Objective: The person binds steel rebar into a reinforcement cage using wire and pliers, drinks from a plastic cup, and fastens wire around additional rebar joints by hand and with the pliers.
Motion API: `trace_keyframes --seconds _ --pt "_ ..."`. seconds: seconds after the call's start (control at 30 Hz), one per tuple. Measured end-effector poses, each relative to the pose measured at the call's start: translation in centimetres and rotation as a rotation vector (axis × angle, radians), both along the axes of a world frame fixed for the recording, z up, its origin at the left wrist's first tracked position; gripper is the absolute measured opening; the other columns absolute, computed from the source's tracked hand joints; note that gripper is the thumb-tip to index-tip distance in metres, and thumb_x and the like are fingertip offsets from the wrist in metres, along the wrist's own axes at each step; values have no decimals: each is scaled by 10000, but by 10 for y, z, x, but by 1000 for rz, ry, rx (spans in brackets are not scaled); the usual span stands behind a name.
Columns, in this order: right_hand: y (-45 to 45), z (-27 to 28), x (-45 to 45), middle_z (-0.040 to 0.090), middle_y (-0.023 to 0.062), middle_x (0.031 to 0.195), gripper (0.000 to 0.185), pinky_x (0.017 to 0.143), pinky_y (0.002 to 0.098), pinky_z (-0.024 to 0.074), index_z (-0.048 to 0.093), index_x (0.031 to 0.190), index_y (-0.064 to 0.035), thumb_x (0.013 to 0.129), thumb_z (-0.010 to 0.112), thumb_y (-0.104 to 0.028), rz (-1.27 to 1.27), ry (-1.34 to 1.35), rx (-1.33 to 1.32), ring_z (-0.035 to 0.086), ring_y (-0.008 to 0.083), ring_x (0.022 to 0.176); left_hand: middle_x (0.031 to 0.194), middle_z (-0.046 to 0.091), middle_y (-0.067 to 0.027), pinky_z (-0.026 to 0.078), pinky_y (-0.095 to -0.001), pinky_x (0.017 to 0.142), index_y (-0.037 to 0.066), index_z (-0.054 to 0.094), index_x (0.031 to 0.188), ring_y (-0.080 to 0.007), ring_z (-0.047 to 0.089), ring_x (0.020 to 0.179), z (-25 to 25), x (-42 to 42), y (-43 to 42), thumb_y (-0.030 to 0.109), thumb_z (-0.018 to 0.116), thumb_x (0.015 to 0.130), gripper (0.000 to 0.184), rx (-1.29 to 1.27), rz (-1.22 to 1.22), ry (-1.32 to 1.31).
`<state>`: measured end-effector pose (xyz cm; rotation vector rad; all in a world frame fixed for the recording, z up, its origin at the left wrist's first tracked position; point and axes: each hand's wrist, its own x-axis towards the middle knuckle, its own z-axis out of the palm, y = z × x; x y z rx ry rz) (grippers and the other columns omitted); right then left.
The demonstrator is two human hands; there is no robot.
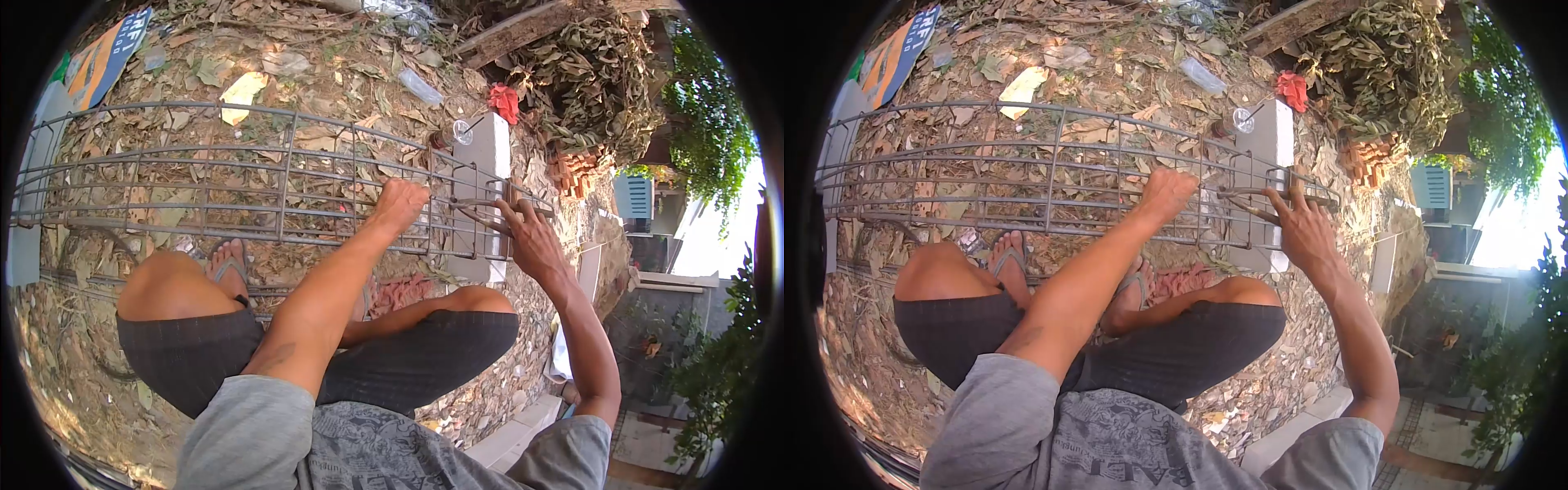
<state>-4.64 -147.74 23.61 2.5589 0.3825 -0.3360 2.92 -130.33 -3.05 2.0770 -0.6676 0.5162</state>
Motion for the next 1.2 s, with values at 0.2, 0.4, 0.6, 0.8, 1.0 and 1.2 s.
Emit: trace_keyframes --seconds 0.2,0.4,0.6,0.8,1.0,1.2 --pt "12 -20 24 509 233 1452 760 1030 502 476 460 1552 -169 835 574 55 94 31 -77 606 418 1195 760 706 -134 578 -444 646 83 661 721 -329 727 741 4 -2 3 44 630 778 76 -1 -3 20" --pt "15 -18 40 570 194 1370 728 996 521 484 487 1536 -240 866 582 28 82 108 -103 628 386 1169 744 699 -140 577 -447 643 69 664 721 -337 724 742 3 -1 1 29 635 750 58 -26 14 16" --pt "22 -11 50 683 145 1146 568 949 536 509 597 1435 -314 934 570 -48 153 149 -177 656 357 1128 744 699 -143 575 -440 639 70 666 721 -331 724 745 2 -1 0 47 631 758 56 -8 8 21" --pt "22 -6 66 731 150 968 351 824 485 570 644 1362 -271 1024 571 -206 -35 322 -81 722 342 923 737 698 -129 574 -433 640 83 666 731 -313 726 747 -2 0 -4 57 628 782 69 6 9 27" --pt "0 -11 78 752 136 878 249 764 469 582 695 1241 -202 1043 582 -302 27 370 -43 734 331 836 738 701 -121 574 -426 647 90 668 733 -301 728 747 -4 0 -4 61 628 797 81 -1 3 24" --pt "15 -2 104 693 88 748 428 508 351 559 665 1008 -13 1041 621 -437 -569 715 112 685 193 571 705 692 -128 570 -417 628 83 668 729 -302 725 716 -2 0 -2 63 638 788 69 38 5 -5"
